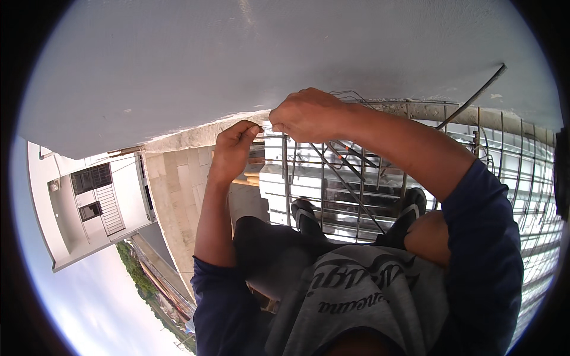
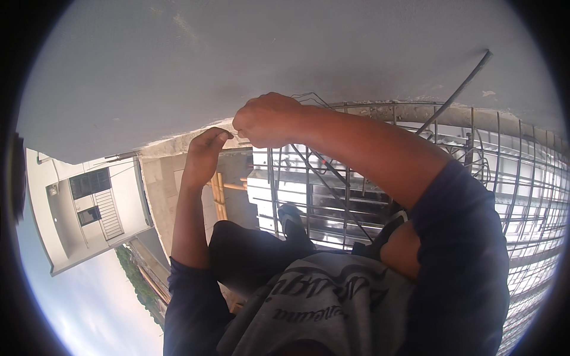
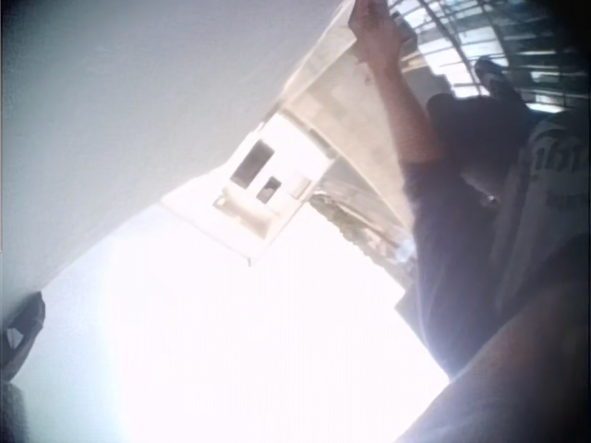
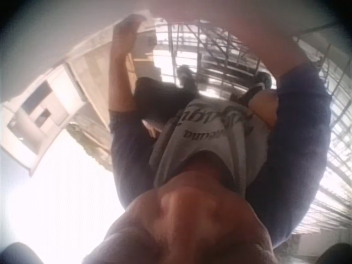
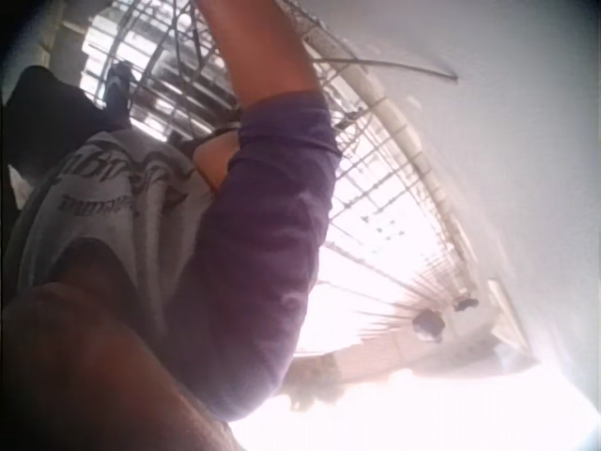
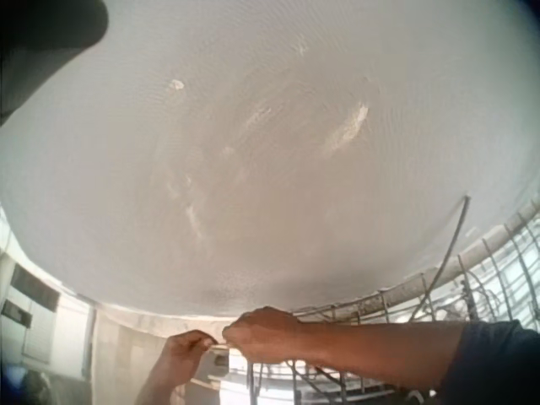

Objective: The person assembles a metal scaffolding structure on a rooftop. They connect metal poles and crossbars, secure joints with wire ties, and adjust components to form a stable frame. The person works on a red corrugated roof with a blue water tank and a cap visible nearby.

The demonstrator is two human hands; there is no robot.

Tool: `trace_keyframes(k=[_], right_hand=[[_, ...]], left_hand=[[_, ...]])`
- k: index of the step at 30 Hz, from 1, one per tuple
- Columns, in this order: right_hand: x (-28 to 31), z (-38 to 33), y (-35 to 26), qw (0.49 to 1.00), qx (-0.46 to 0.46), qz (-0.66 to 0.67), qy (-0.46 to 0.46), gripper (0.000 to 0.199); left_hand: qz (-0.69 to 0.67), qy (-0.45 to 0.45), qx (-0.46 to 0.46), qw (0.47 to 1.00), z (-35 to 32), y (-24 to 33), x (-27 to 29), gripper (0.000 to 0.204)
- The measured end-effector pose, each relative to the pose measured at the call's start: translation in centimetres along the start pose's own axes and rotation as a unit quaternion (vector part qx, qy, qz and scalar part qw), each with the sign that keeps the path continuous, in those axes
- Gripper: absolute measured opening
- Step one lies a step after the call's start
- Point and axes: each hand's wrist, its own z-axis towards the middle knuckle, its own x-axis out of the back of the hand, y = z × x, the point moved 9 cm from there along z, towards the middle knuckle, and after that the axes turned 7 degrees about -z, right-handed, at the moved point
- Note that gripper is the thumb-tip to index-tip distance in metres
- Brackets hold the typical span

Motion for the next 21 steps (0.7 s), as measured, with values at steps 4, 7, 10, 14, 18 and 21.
trace_keyframes(k=[4,7,10,14,18,21], right_hand=[[-1.3,0.4,1.3,0.969,-0.008,0.245,0.036,0.025],[-2.6,-0.2,2.9,0.966,-0.085,0.241,0.042,0.031],[-5.7,0.2,0.6,0.981,-0.022,0.186,-0.042,0.033],[-1.5,-1.3,-0.6,0.955,-0.084,0.276,-0.074,0.034],[-0.7,-0.5,2.2,0.968,-0.098,0.23,-0.022,0.033],[0.2,-0.7,2.1,0.977,-0.1,0.189,-0.022,0.03]], left_hand=[[0.047,-0.048,-0.042,0.997,-1.1,0.1,-0.9,0.021],[0.107,-0.043,-0.146,0.983,-1.5,1.4,-1.5,0.017],[0.136,0.034,-0.128,0.982,-0.8,0.1,1.0,0.017],[0.033,-0.011,-0.063,0.997,-0.6,-0.9,0.9,0.023],[0.1,-0.113,-0.09,0.984,-0.7,-0.7,-0.7,0.022],[0.105,-0.053,-0.124,0.985,-0.1,-0.2,-0.1,0.021]])
